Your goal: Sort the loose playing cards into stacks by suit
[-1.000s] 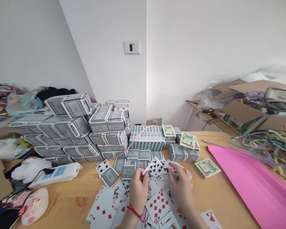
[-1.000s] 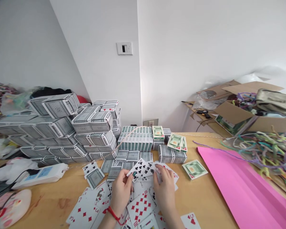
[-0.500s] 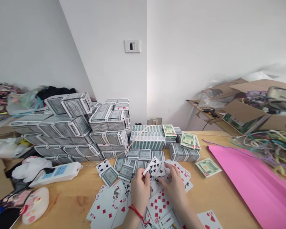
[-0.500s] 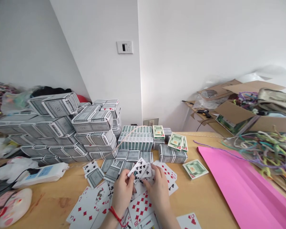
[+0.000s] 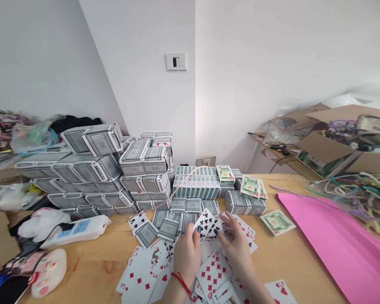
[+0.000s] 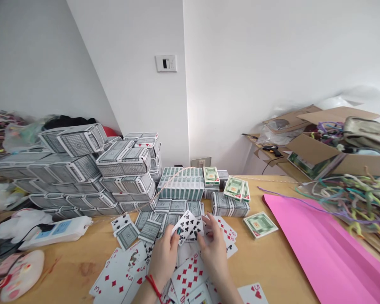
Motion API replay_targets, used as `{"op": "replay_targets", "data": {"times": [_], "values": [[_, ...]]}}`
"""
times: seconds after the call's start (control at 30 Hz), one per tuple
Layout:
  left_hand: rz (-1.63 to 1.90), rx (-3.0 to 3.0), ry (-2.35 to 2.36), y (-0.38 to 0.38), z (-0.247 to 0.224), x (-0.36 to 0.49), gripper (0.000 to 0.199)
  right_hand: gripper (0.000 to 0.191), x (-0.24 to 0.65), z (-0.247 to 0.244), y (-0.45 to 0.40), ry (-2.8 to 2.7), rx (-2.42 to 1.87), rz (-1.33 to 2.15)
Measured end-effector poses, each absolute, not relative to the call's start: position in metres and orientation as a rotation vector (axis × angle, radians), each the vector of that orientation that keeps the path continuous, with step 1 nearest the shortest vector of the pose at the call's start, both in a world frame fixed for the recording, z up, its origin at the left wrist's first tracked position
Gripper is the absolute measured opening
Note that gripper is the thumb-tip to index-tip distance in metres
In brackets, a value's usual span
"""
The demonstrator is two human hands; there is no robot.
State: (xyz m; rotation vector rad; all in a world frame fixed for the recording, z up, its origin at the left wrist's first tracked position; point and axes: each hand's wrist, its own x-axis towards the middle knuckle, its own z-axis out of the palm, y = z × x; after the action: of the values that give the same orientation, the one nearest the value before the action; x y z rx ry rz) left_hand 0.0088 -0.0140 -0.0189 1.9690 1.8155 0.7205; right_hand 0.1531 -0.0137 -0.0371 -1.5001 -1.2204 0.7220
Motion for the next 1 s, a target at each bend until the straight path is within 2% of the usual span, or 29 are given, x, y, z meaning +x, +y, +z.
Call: {"op": "replay_targets", "data": {"times": [0.2,0.4,0.73,0.87,1.0], "values": [[0.876,1.788,1.686,-0.012,-0.02,0.008,0.016,0.058,0.152,-0.036,-0.012,-0.942,-1.327,0.913],[1.031,1.481,1.58,-0.013,-0.022,0.01,0.023,0.036,0.158,-0.03,-0.016,-0.947,-1.508,0.906],[1.195,1.56,1.489,-0.012,-0.013,0.012,0.027,0.031,0.162,-0.031,-0.015,-0.929,-1.548,0.711],[1.143,1.402,1.407,-0.012,-0.017,0.014,0.018,0.032,0.158,-0.03,-0.014,-0.889,-1.372,0.981],[1.16,1.239,1.342,-0.012,-0.017,0.015,0.019,0.032,0.15,-0.024,-0.017,-0.891,-1.137,1.246]]}}
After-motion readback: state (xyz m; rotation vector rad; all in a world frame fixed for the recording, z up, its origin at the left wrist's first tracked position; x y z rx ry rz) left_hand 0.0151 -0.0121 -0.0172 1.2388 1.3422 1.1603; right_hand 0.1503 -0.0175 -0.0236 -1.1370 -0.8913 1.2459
